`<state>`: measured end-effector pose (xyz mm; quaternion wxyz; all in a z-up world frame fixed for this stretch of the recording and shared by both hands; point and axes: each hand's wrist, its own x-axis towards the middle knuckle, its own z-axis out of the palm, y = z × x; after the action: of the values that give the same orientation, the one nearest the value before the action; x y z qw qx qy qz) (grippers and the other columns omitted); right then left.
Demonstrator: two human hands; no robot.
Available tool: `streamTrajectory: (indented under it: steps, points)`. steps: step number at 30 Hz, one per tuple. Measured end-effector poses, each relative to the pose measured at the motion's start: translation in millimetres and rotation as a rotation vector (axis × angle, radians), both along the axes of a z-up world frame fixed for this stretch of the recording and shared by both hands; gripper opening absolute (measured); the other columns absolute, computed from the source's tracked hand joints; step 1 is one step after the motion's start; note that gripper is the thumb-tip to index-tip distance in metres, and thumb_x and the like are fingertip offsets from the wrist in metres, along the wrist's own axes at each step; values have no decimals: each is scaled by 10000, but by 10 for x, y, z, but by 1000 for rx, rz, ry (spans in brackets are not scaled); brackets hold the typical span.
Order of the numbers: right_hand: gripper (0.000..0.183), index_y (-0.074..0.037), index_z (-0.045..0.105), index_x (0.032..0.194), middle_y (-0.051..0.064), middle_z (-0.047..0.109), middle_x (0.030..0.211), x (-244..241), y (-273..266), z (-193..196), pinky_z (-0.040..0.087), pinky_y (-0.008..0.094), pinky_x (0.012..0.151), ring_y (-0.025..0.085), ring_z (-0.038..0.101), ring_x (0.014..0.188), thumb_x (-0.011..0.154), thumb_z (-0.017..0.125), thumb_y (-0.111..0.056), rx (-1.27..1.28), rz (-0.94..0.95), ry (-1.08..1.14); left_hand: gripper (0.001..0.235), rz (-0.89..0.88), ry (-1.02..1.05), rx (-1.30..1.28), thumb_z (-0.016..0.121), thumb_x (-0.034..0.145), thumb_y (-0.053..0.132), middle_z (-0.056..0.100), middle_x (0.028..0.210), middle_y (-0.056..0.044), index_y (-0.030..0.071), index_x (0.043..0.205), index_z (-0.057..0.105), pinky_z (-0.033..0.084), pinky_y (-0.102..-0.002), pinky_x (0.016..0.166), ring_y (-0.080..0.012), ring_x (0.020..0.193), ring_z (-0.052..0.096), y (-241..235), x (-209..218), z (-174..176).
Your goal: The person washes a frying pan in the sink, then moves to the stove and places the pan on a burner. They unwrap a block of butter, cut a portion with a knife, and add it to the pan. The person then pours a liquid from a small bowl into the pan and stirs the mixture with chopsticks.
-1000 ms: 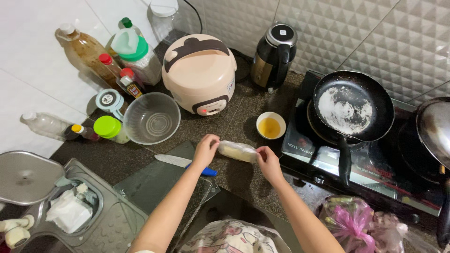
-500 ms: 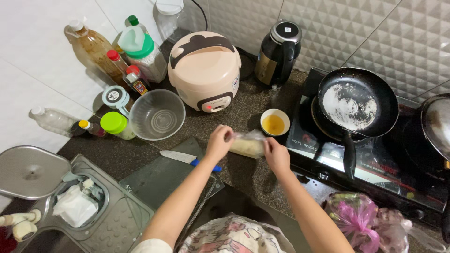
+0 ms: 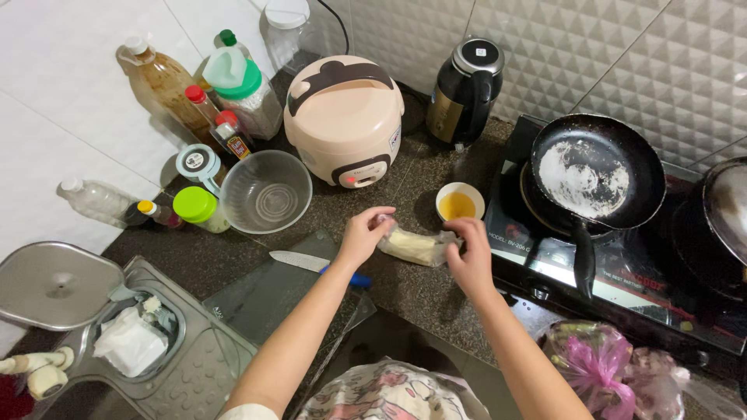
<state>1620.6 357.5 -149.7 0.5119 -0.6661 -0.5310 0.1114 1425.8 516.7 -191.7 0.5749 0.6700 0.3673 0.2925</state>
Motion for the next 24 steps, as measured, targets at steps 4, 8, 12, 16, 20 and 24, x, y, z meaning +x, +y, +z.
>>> streamTrajectory:
  steps: [4,8,12,16,20,24]
  points:
    - [210,-44,709,1124,154,755,1061,-174,333,-39,572,375,851,283,740,967,943,602,-39,-368,274,63,374,-78,-95,-133,621,981,47,770,1156,-7,105,1349,657,525,-217,678,-41,773,592,-55,20,23]
    - [263,-85,732,1181,213,757,1043,-246,737,-544,575,457,883,348,735,981,994,547,-76,-746,409,-275,484,-129,98,-111,578,957,-6,766,1244,-12,169,1403,648,452,-284,620,-124,696,496,-129,-38,59]
    - [221,-46,690,1134,163,705,1203,-249,991,-1125,605,469,836,312,738,1034,923,642,-88,-978,380,-696,427,-168,251,577,652,914,22,631,1438,-27,177,1304,733,586,-400,893,-260,1069,717,-196,-68,87]
    - [424,-65,623,1200,169,602,1314,-280,1046,-1300,556,473,912,349,642,1169,805,763,-125,-806,302,-853,306,-251,848,533,644,930,110,420,1621,-6,213,1203,737,581,-443,839,-306,943,731,-182,-88,37]
    - [710,-99,516,1323,125,572,1346,-337,1109,-1127,487,486,1030,330,580,1254,730,886,-221,-923,304,-777,379,-277,1135,693,655,927,102,144,1722,-44,245,1276,692,549,-487,904,-352,1053,673,-80,-50,-194]
    - [699,-87,545,1276,126,598,1319,-420,1135,-1003,497,472,1043,322,596,1268,724,910,-312,-849,305,-754,446,-296,1311,605,689,908,169,-3,1736,-29,226,1347,632,437,-527,1042,-348,1301,488,63,-36,-555]
